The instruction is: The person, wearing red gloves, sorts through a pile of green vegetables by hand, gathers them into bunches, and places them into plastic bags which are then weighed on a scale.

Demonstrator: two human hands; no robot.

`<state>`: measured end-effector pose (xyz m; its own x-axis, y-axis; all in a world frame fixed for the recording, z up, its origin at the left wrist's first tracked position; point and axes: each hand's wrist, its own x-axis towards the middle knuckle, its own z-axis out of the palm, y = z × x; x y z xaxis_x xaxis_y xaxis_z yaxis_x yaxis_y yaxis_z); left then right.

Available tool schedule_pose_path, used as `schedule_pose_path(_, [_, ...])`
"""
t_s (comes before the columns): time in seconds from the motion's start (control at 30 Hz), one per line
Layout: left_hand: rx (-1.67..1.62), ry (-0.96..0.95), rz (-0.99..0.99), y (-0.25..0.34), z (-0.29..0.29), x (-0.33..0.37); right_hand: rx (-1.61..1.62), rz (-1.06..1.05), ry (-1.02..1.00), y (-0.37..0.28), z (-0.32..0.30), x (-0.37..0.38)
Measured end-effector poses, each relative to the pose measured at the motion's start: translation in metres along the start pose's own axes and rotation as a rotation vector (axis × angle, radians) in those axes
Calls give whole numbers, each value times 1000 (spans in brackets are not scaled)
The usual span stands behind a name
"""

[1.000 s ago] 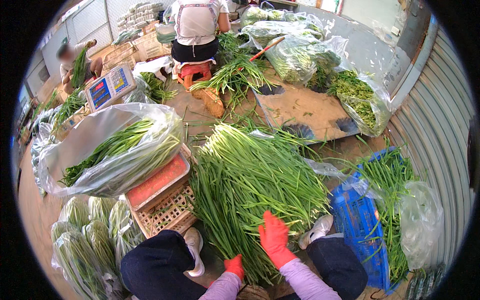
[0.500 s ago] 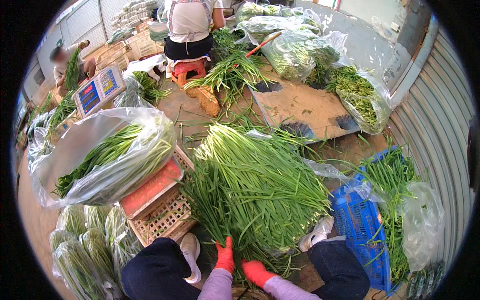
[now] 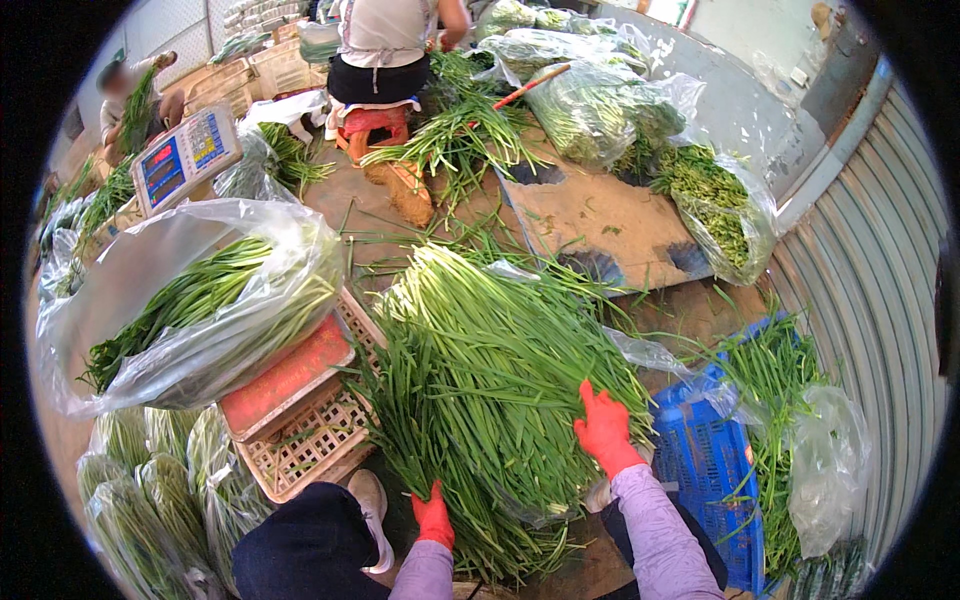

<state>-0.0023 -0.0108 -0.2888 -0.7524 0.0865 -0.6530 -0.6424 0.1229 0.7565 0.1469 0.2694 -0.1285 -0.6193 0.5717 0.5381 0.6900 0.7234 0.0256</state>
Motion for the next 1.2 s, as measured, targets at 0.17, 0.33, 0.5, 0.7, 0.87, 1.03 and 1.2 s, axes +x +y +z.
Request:
schedule_pose_path(0.17, [-83, -117, 27, -12, -16, 16, 113, 185, -465, -21, -11, 8])
schedule_pose_path(0.33, [-118, -84, -55, -12, -28, 2, 690, 365, -663, -120, -38, -28])
schedule_pose_path(0.5, [-241, -115, -96, 1, -22, 0, 559, 491, -1095, -183, 3, -105])
schedule_pose_path(0.7, [347, 67, -212, -19, -55, -3, 332, 837, -1526, -154, 37, -147])
schedule_pose_path(0.87, [519, -81, -299, -22, -39, -10, 853, 944, -1380, -196, 28, -171])
schedule_pose_path(1.03, [-267, -511, -612, -19, -43, -9, 1467, 797, -1348, -210, 18, -158])
schedule_pose_path(1.2, [-50, -717, -620, 44, -19, -41, 1479, 1009, -1401, -188, 14, -148])
